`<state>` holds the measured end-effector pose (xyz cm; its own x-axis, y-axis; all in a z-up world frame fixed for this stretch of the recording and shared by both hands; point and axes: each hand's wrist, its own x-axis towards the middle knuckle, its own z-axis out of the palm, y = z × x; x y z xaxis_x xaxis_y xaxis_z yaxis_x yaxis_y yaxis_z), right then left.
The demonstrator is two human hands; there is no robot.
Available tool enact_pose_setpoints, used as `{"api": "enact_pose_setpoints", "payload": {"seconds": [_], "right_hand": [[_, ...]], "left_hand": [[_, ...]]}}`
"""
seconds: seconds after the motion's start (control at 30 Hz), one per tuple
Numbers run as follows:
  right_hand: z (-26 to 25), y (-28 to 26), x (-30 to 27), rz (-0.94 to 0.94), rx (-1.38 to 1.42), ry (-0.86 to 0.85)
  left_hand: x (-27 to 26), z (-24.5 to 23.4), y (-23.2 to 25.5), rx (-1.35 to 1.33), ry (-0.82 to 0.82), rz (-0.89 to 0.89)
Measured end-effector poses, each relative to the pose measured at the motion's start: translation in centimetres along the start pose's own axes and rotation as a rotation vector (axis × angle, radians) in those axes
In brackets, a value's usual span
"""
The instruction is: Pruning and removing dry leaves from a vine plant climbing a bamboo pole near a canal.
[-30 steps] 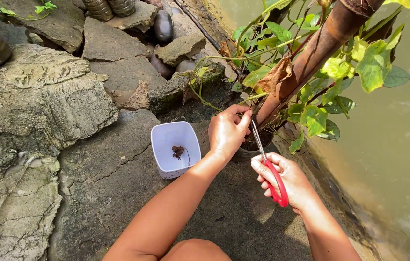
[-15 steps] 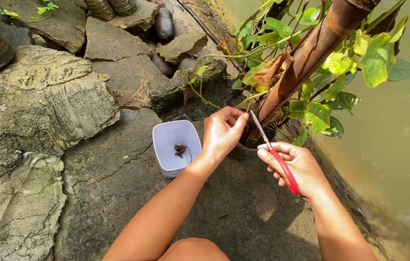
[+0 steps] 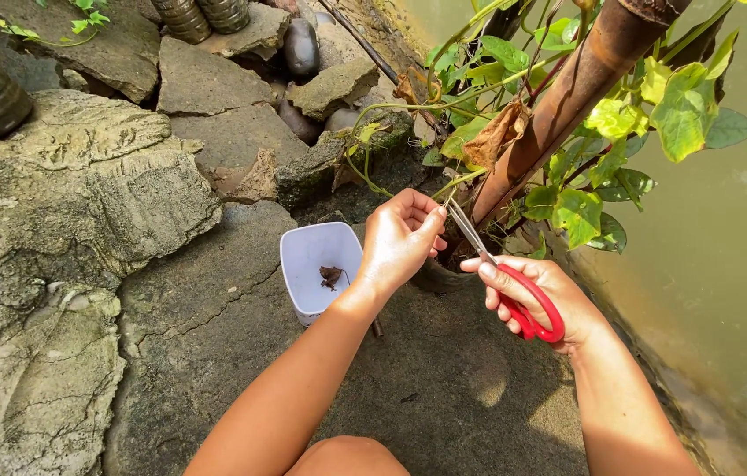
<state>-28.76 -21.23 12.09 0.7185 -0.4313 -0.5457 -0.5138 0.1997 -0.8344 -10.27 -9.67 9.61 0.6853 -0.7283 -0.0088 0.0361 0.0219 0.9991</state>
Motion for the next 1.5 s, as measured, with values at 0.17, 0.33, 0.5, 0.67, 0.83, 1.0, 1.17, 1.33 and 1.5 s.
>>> {"api": "enact_pose_setpoints", "payload": {"seconds": [0.17, 0.33, 0.5, 0.67, 0.83, 1.0, 1.17, 1.33, 1.5], "right_hand": [[0.2, 0.1, 0.8, -0.052, 0.066, -0.051], [0.2, 0.3, 1.8, -0.118, 0.136, -0.123], [0.8, 0.0, 2.7, -0.178, 0.115, -0.139], [1.3, 0.3, 3.3, -0.190, 0.152, -0.139], [1.2, 0.8, 4.0, -0.213, 0.188, -0.160], [1.5, 0.8, 4.3, -0.215, 0.187, -0.158], [1.4, 0.9, 4.3, -0.206, 0.244, -0.204], [1.8, 1.6, 4.1, -0.180, 0.344, -0.297], [2.4, 1.6, 3.5, -0.193, 0.388, -0.336]], "left_hand": [[-0.3, -0.1, 0.8, 0.028, 0.019, 0.010], [0.0, -0.3, 0.4, -0.020, 0.033, 0.054], [-0.1, -0.3, 0.2, 0.000, 0.027, 0.052], [-0.2, -0.4, 0.3, 0.038, 0.031, 0.070], [0.5, -0.3, -0.3, 0.119, 0.095, 0.102], [0.8, -0.2, 0.6, 0.172, 0.136, 0.092], [1.1, -0.4, 0.5, 0.140, 0.114, 0.102], [2.2, -1.4, 0.3, 0.111, 0.041, 0.092], [1.8, -1.3, 1.4, 0.132, 0.053, 0.032]]}}
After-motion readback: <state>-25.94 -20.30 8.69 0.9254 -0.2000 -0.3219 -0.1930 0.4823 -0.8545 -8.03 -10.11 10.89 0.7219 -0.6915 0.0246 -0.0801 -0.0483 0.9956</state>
